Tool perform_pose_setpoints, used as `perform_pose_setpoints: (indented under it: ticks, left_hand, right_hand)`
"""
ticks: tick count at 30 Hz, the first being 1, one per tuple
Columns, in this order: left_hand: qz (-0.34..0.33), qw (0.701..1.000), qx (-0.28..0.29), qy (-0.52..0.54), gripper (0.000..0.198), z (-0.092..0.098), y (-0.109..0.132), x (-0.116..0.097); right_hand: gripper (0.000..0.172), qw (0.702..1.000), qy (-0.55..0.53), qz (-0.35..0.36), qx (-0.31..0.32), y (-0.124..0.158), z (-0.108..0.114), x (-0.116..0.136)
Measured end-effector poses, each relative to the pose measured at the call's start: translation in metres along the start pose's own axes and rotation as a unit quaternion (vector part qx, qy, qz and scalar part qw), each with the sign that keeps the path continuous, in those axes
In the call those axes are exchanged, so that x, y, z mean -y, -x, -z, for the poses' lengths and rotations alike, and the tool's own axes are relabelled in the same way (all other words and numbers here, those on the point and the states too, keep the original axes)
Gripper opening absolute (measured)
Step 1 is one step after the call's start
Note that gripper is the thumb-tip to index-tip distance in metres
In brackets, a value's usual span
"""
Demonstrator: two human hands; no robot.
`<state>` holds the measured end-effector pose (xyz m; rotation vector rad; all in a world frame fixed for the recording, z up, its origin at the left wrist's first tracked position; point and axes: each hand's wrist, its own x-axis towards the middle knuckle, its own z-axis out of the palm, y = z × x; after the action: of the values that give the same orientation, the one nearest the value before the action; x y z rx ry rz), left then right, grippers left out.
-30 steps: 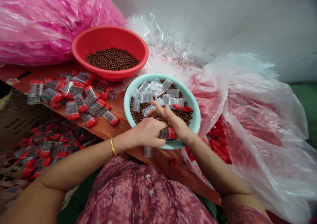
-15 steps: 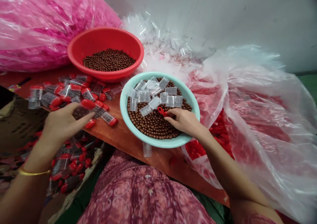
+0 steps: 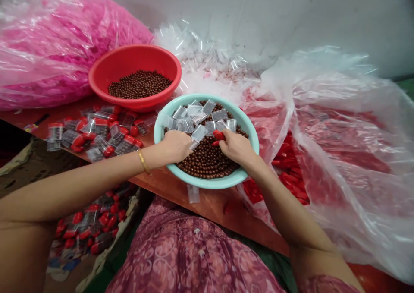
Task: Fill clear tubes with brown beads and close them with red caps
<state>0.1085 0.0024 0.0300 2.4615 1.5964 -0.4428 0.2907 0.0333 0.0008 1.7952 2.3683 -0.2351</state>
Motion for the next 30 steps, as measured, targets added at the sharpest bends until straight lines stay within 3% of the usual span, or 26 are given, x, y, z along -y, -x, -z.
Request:
perform_pose_setpoints:
  ticks: [6, 9, 12, 15, 20, 23, 25, 27, 30]
  left_hand:
    - [0.047, 0.996, 0.038, 0.071, 0.036, -0.002, -0.030, -0.003]
    - [0.025, 0.989, 0.106, 0.099, 0.025, 0.002, -0.029, -0.004]
    - [0.013, 0.970, 0.177, 0.165, 0.015, 0.003, -0.030, -0.009]
    - [0.063, 0.935, 0.203, 0.284, 0.024, -0.004, -0.042, -0.021]
    - [0.110, 0.902, 0.140, 0.392, 0.017, -0.024, -0.073, -0.047]
    - [0.103, 0.883, 0.094, 0.448, 0.009, -0.030, -0.082, -0.051]
    - [0.079, 0.843, 0.048, 0.530, 0.011, -0.031, -0.081, -0.046]
    - [0.040, 0.784, 0.000, 0.619, 0.015, -0.031, -0.076, -0.037]
    - [-0.019, 0.718, -0.036, 0.694, 0.019, -0.027, -0.064, -0.023]
  right_hand:
    - [0.029, 0.994, -0.102, 0.006, -0.041, -0.001, -0.001, -0.007]
    - [0.027, 0.986, -0.150, 0.019, -0.070, -0.003, -0.004, -0.012]
    - [0.026, 0.975, -0.193, 0.023, -0.109, -0.005, -0.007, -0.016]
    - [0.025, 0.960, -0.245, 0.020, -0.137, -0.006, -0.010, -0.019]
    - [0.026, 0.939, -0.304, 0.031, -0.160, -0.009, -0.015, -0.022]
    - [0.028, 0.925, -0.341, 0.033, -0.165, -0.011, -0.016, -0.024]
    - [0.029, 0.915, -0.365, 0.026, -0.170, -0.011, -0.017, -0.025]
    - [0.029, 0.900, -0.394, 0.020, -0.184, -0.012, -0.017, -0.026]
    - [0.027, 0.867, -0.445, 0.022, -0.222, -0.014, -0.018, -0.026]
